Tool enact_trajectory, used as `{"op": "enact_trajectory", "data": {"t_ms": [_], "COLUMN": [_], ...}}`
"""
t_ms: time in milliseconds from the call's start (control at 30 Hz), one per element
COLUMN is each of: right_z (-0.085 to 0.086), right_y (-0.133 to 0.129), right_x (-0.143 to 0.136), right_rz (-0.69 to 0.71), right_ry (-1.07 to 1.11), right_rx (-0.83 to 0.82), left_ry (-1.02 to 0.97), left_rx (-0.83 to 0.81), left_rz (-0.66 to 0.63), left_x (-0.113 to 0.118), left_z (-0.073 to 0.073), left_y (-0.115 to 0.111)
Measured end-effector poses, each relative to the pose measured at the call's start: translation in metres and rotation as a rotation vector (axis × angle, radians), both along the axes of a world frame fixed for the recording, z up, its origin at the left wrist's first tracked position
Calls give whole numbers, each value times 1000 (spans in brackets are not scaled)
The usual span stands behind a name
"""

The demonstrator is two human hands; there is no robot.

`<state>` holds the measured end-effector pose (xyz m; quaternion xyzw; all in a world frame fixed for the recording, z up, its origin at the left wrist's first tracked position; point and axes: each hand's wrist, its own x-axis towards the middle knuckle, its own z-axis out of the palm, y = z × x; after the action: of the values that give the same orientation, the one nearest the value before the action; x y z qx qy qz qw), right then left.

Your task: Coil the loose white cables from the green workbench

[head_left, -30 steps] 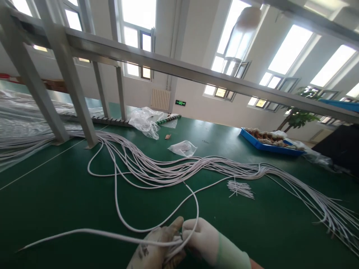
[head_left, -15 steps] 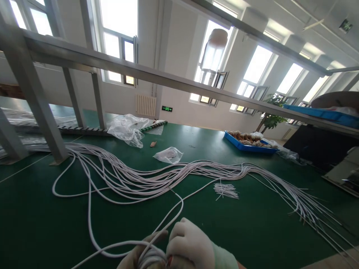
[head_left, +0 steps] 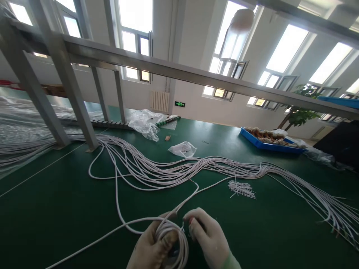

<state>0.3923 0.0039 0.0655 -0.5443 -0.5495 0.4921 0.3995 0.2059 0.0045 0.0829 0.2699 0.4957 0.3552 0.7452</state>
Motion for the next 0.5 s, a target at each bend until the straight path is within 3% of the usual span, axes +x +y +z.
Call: {"op": "enact_trajectory", "data": {"t_ms": [167,367,500], "right_z": [-5,-19,-24], "right_y": [-10,-22,-34], "right_x": [-11,-31,-33], "right_rz": [5,-72,-167], "right_ry": [-108,-369,-647], "right_rx": [190,355,642], "left_ry": [-114,-67,-41], "left_rx": [42,58,40], "left_rz": [53,44,68], "left_x": [0,3,-1], "left_z": [-10,-7,-10], "left_y": [-3,-7,-1]}}
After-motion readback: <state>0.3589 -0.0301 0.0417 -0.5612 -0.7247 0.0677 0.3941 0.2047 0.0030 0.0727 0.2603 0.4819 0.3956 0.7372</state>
